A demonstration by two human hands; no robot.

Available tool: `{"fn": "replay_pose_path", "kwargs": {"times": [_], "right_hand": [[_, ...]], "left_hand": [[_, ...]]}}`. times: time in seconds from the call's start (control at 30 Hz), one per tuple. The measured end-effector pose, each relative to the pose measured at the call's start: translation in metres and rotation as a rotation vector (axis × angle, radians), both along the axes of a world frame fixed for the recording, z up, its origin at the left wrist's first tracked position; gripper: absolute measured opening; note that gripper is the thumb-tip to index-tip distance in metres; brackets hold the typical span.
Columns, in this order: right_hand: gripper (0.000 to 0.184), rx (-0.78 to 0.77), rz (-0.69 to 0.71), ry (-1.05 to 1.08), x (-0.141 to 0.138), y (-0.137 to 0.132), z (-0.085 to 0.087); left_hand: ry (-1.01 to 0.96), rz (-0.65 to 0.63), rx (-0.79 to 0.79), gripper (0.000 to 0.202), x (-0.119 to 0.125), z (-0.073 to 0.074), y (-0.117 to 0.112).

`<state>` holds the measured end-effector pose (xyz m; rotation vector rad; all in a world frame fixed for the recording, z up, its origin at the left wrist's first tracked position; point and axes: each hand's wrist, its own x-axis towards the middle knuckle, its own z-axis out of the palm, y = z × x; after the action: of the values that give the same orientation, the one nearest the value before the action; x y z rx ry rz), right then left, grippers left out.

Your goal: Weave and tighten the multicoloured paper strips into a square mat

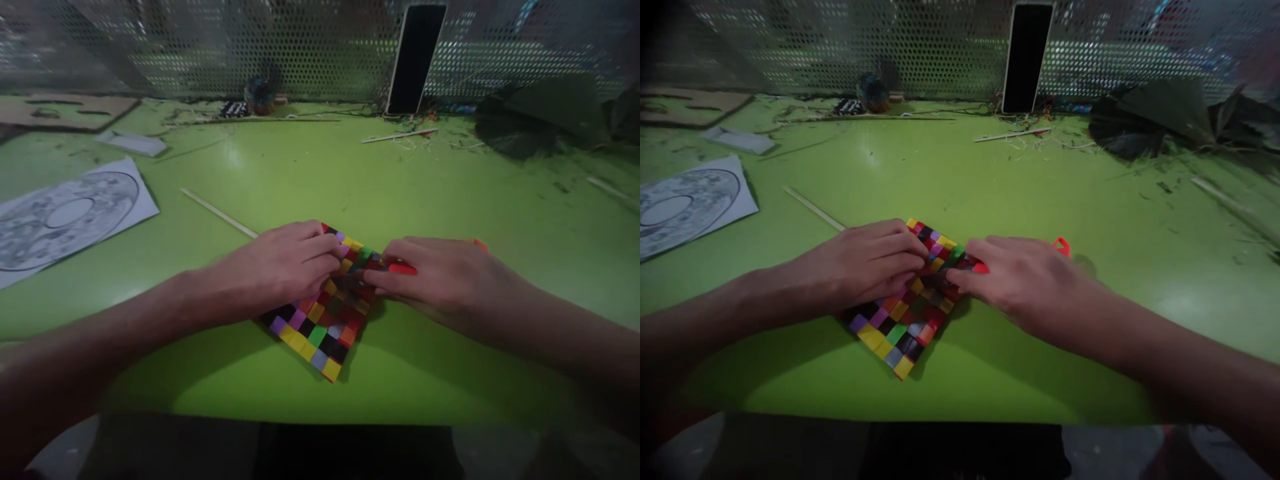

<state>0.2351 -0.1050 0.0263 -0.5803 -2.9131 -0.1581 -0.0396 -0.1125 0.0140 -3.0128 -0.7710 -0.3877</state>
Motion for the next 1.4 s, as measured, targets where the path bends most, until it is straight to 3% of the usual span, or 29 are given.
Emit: {"fn": "replay_pose_path", "kwargs": {"times": [0.47,0.73,1.0,1.4], "right_hand": [[0.033,-0.070,-0.051,0.000,-0.0008,-0.0012,-0.0029],[0.033,-0.025,0.002,0.017,-0.0014,-0.0015,-0.0025],[0.035,-0.087,-0.008,-0.004,-0.0012,-0.0003,-0.0048],[0.038,0.016,-0.030,-0.002,-0.0011,-0.0046,-0.0025]], "left_hand": [[0.001,0.029,-0.005,0.026,-0.0016,-0.0028,0.0000],[-0.036,-0.039,0.144,0.021,-0.0006,-0.0006,-0.0009],[-0.004,-0.035,0.158,0.023,0.0005,0.0011,0.0010],[-0.024,-0.043,0.142,0.022,-0.0003,0.0020,-0.0003]]}}
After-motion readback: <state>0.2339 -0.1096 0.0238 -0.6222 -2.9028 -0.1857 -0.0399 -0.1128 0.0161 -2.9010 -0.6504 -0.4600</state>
